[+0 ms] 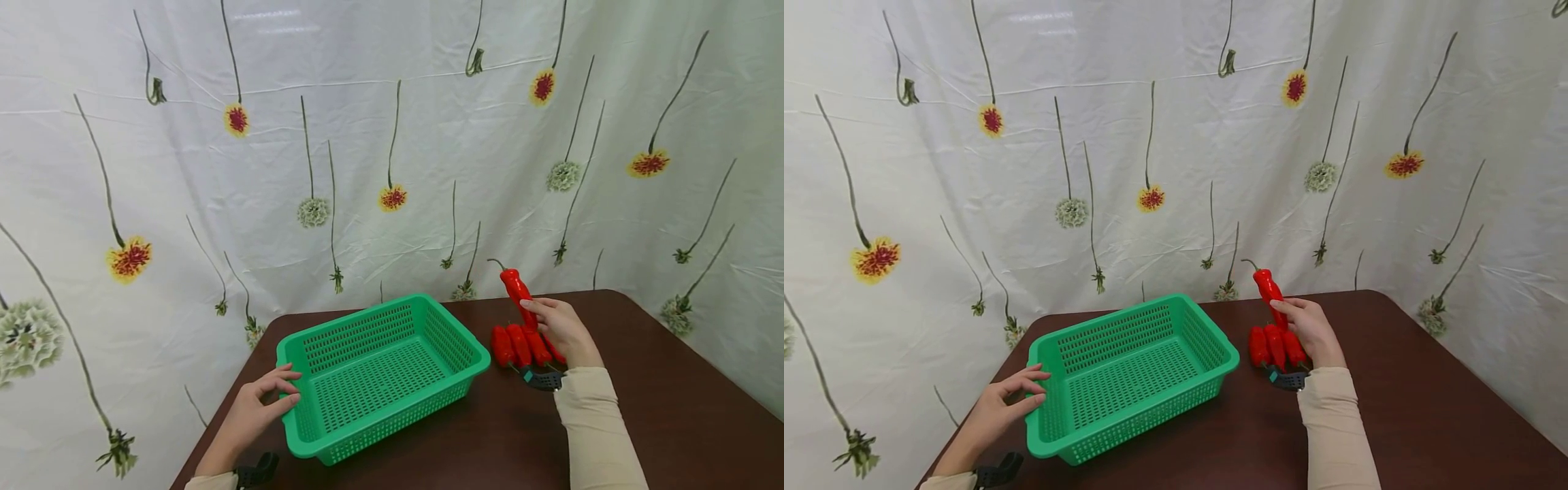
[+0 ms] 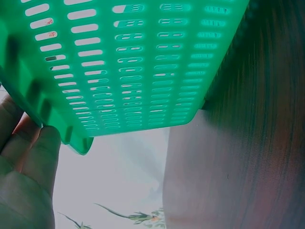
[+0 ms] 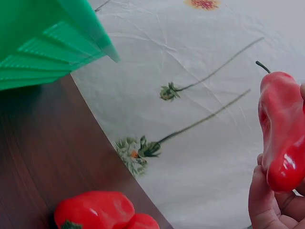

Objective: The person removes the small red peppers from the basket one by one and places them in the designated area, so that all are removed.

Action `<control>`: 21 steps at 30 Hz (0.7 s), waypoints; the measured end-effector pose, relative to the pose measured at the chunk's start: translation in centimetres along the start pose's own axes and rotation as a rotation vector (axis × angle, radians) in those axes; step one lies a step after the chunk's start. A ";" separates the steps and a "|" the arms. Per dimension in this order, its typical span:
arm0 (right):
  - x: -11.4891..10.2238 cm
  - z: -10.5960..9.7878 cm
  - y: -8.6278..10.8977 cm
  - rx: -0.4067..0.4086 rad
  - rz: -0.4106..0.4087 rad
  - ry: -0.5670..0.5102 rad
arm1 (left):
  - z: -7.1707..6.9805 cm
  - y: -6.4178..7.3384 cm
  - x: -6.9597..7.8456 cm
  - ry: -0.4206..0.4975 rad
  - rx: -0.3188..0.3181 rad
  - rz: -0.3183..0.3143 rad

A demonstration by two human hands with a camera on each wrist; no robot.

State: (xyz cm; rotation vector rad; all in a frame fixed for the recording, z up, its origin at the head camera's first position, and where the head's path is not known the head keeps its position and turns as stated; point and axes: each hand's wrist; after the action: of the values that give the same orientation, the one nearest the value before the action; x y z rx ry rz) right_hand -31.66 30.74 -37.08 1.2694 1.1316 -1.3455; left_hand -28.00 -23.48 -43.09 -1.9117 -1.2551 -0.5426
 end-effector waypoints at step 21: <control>2.1 -2.7 0.1 0.267 0.088 0.011 | 0.1 -0.1 0.2 0.017 0.014 0.001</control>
State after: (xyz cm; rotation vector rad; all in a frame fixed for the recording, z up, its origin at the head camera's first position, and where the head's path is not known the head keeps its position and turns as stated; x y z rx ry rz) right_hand -31.26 33.35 -39.25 1.5016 0.9132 -1.4592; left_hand -27.99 -23.27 -42.95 -1.8923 -1.2434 -0.5472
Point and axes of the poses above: each hand's wrist, its own y-axis away from the middle knuckle, its own z-axis out of the palm, x = y × z, and after that the axes turned 7 degrees about -y, right-handed
